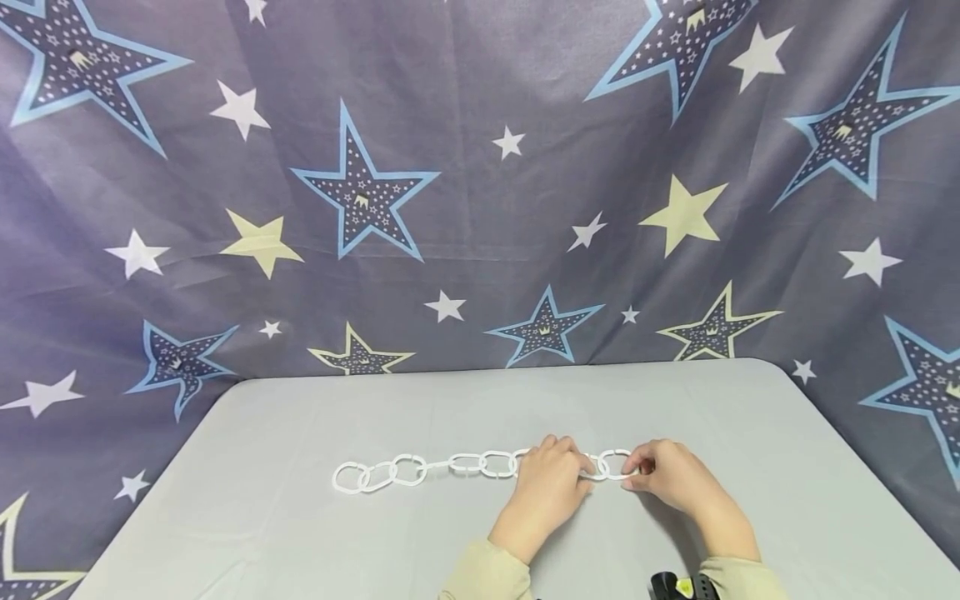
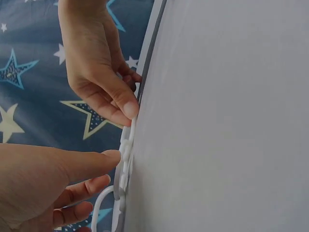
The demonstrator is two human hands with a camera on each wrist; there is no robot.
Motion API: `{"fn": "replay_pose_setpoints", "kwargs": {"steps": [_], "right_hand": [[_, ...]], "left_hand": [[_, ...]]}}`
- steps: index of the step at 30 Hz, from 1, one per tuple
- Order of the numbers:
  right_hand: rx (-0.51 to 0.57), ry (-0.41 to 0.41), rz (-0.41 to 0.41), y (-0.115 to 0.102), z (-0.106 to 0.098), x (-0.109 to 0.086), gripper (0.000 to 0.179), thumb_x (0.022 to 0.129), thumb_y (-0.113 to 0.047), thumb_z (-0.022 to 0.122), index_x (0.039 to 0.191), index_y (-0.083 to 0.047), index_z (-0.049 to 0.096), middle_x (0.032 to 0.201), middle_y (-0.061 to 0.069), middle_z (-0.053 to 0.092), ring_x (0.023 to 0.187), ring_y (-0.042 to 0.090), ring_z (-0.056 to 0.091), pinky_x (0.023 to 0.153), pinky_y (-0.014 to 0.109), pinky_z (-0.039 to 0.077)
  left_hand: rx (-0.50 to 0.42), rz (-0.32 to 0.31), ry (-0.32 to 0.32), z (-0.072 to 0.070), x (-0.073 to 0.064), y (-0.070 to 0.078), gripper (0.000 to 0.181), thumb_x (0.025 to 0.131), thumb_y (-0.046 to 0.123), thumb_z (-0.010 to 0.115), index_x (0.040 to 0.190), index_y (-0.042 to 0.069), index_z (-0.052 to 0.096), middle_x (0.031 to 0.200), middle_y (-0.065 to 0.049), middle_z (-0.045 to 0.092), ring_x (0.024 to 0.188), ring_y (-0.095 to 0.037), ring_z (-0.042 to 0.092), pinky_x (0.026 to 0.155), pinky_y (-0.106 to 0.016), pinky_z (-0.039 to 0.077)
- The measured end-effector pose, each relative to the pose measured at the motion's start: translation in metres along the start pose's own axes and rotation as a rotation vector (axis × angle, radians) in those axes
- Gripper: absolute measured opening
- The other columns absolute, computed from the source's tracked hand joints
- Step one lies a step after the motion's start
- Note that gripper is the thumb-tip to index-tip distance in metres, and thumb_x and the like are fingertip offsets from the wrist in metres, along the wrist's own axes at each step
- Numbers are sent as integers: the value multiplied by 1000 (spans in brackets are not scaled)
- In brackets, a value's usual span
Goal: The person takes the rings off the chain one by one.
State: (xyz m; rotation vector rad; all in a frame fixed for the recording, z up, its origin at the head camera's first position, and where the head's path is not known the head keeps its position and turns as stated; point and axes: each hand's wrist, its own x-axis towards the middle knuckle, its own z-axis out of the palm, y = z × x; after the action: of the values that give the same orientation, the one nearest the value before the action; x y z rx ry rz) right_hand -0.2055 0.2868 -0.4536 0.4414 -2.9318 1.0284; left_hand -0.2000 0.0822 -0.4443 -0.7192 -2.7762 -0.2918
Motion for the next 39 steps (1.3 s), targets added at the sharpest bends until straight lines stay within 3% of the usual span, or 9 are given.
{"fn": "replay_pose_setpoints", "kwargs": {"steps": [12,19,27,39], "right_hand": [[-24,3,2,0,2,-2,15,75,-12,83,74,-16,69,66,-9,50,60,3,41,56,26,37],[-34,-14,-4,-2,3,-2,14,76,-13,82,74,-16,69,67,-10,53,61,3,43,58,26,38],[-34,-21,-45,-2,2,1,14,82,-13,77,75,-15,65,70,-10,55,64,3,45,62,27,41],[-64,43,-24,-9,3,6,12,85,-10,73,80,-13,63,75,-5,51,67,6,43,61,28,40]], "left_hand": [[-19,-24,5,5,-3,-8,10,74,34,84,82,35,78,81,15,62,78,-6,52,66,-23,41],[-9,-77,2,7,-5,-8,13,70,36,86,72,36,74,76,15,61,72,-6,52,63,-23,39],[-109,-150,21,3,-1,-9,12,72,36,86,75,34,74,73,15,59,72,-6,53,63,-25,39],[-184,-202,67,2,1,-16,8,76,33,84,80,34,76,67,16,54,66,-4,51,63,-24,41]]}}
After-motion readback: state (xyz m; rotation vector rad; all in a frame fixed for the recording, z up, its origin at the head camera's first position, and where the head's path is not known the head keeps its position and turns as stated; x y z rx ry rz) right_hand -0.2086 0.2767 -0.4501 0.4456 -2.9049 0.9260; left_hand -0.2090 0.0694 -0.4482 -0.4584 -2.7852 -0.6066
